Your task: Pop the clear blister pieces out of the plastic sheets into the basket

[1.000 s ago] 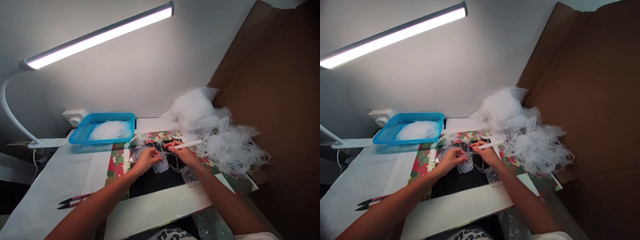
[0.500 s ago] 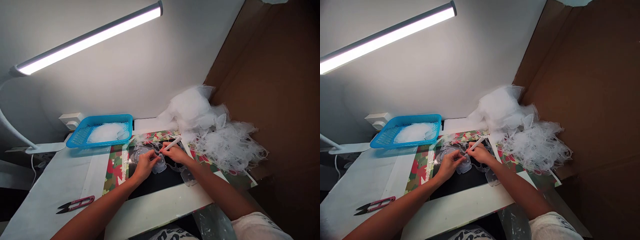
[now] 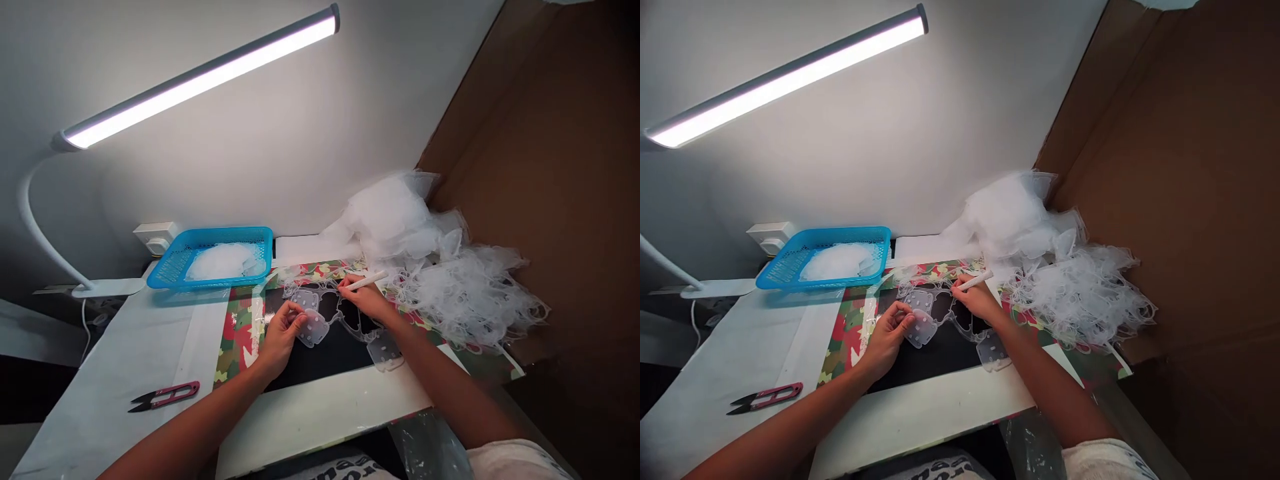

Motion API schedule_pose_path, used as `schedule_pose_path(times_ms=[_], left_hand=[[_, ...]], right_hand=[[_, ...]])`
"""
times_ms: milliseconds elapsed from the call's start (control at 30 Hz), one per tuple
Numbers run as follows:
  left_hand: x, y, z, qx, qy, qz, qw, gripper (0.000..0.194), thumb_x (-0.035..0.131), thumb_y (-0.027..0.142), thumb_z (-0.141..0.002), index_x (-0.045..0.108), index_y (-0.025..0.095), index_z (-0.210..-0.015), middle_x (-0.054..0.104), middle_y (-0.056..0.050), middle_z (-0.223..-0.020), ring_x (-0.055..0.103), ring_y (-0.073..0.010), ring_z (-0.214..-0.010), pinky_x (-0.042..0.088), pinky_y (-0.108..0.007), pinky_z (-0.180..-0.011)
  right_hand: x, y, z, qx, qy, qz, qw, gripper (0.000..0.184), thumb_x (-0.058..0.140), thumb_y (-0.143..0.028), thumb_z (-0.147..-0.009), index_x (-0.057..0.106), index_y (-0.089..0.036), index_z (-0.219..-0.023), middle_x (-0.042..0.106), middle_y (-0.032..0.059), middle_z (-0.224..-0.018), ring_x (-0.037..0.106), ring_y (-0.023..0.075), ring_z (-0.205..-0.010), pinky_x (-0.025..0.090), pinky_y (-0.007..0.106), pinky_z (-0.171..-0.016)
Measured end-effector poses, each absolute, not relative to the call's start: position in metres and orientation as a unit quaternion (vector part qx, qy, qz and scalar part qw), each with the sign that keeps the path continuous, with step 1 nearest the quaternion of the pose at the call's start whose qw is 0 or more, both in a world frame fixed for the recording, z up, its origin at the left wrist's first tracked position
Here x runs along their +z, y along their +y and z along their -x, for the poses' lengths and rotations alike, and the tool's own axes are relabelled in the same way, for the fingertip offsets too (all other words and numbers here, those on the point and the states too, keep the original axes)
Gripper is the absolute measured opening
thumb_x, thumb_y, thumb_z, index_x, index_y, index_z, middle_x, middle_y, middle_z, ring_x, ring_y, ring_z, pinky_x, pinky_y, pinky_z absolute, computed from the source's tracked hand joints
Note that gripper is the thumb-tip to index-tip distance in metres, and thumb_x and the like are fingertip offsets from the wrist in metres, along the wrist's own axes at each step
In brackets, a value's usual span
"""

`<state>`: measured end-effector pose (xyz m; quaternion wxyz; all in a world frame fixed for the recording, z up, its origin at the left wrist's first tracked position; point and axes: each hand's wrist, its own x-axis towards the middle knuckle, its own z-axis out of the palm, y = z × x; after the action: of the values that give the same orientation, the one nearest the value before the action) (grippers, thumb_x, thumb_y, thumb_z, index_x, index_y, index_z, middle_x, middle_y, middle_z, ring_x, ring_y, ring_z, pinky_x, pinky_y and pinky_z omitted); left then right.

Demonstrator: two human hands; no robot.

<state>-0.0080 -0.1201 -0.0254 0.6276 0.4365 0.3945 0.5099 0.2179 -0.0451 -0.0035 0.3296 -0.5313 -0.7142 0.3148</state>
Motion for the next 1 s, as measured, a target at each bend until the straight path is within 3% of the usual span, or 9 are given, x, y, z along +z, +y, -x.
schedule_pose_path(times_ms=[233, 333, 500, 633, 733, 833, 900, 967, 1000], left_hand=[[-0.030, -0.115, 0.012, 0.498, 0.401, -0.432, 0.635, 0.041, 0.078, 0.037, -0.075, 0.064, 0.017, -0.107, 0.075, -0.007, -0.098, 0.069, -0.0188, -0.089, 0.052, -0.029, -0.079], [-0.033, -0.117, 0.010, 0.496, 0.407, -0.437, 0.630, 0.043, 0.079, 0.037, -0.073, 0.063, 0.018, -0.108, 0.075, -0.009, -0.102, 0.069, -0.0225, -0.096, 0.052, -0.032, -0.081], [-0.017, -0.117, 0.015, 0.501, 0.425, -0.470, 0.589, 0.036, 0.076, 0.039, -0.076, 0.068, 0.017, -0.103, 0.074, -0.009, -0.104, 0.068, -0.0206, -0.091, 0.052, -0.030, -0.078], [0.023, -0.075, 0.065, 0.561, 0.490, -0.525, 0.413, 0.037, 0.065, 0.046, -0.083, 0.069, 0.017, -0.107, 0.072, -0.006, -0.098, 0.061, -0.0130, -0.068, 0.049, -0.024, -0.062], [0.053, -0.025, 0.122, 0.538, 0.591, -0.573, 0.180, 0.039, 0.058, 0.045, -0.088, 0.069, 0.014, -0.110, 0.069, -0.005, -0.087, 0.061, -0.0156, -0.071, 0.050, -0.030, -0.070], [0.065, 0.002, 0.159, 0.423, 0.638, -0.643, 0.028, 0.038, 0.057, 0.043, -0.090, 0.069, 0.011, -0.105, 0.065, -0.009, -0.097, 0.060, -0.0340, -0.103, 0.044, -0.055, -0.092], [0.059, -0.006, 0.157, 0.404, 0.624, -0.669, -0.006, 0.036, 0.057, 0.043, -0.090, 0.068, 0.013, -0.107, 0.061, -0.013, -0.116, 0.042, -0.0445, -0.127, 0.029, -0.067, -0.103], [0.043, -0.034, 0.133, 0.394, 0.583, -0.711, -0.008, 0.034, 0.049, 0.042, -0.095, 0.066, 0.017, -0.111, 0.056, -0.012, -0.130, 0.033, -0.0404, -0.136, 0.025, -0.064, -0.109], [0.032, -0.053, 0.116, 0.380, 0.551, -0.743, 0.000, 0.034, 0.045, 0.040, -0.097, 0.066, 0.018, -0.110, 0.057, -0.012, -0.130, 0.040, -0.0354, -0.132, 0.031, -0.058, -0.109]], right_hand=[[0.011, -0.072, -0.202, 0.322, -0.702, 0.501, 0.390, 0.021, 0.053, -0.034, -0.087, 0.049, -0.022, -0.071, 0.064, 0.0021, -0.085, 0.058, 0.0177, -0.079, 0.043, 0.030, -0.074], [0.006, -0.089, -0.194, 0.360, -0.708, 0.491, 0.358, 0.018, 0.049, -0.035, -0.092, 0.053, -0.022, -0.081, 0.064, 0.0019, -0.082, 0.059, 0.0169, -0.073, 0.044, 0.030, -0.070], [-0.005, -0.110, -0.196, 0.281, -0.781, 0.483, 0.278, 0.015, 0.045, -0.031, -0.095, 0.051, -0.022, -0.085, 0.058, 0.0008, -0.082, 0.053, 0.0161, -0.072, 0.039, 0.029, -0.069], [-0.001, -0.120, -0.207, 0.289, -0.790, 0.492, 0.226, 0.017, 0.043, -0.033, -0.096, 0.050, -0.022, -0.084, 0.056, -0.0004, -0.080, 0.051, 0.0149, -0.069, 0.036, 0.028, -0.065], [0.013, -0.125, -0.209, 0.324, -0.800, 0.474, 0.173, 0.015, 0.048, -0.030, -0.093, 0.051, -0.022, -0.081, 0.057, -0.0013, -0.076, 0.050, 0.0143, -0.067, 0.034, 0.026, -0.061], [0.028, -0.125, -0.202, 0.344, -0.812, 0.444, 0.160, 0.013, 0.051, -0.027, -0.090, 0.053, -0.021, -0.078, 0.057, -0.0017, -0.073, 0.048, 0.0137, -0.065, 0.033, 0.026, -0.059], [0.032, -0.121, -0.195, 0.346, -0.806, 0.438, 0.196, 0.012, 0.051, -0.026, -0.090, 0.055, -0.021, -0.080, 0.058, -0.0010, -0.076, 0.049, 0.0137, -0.066, 0.035, 0.026, -0.060], [0.031, -0.114, -0.188, 0.357, -0.800, 0.427, 0.223, 0.011, 0.051, -0.025, -0.090, 0.057, -0.021, -0.083, 0.062, 0.0003, -0.082, 0.053, 0.0144, -0.071, 0.038, 0.026, -0.063], [0.028, -0.111, -0.185, 0.365, -0.801, 0.418, 0.226, 0.010, 0.051, -0.025, -0.090, 0.058, -0.021, -0.084, 0.063, 0.0010, -0.086, 0.055, 0.0150, -0.074, 0.040, 0.027, -0.065]])
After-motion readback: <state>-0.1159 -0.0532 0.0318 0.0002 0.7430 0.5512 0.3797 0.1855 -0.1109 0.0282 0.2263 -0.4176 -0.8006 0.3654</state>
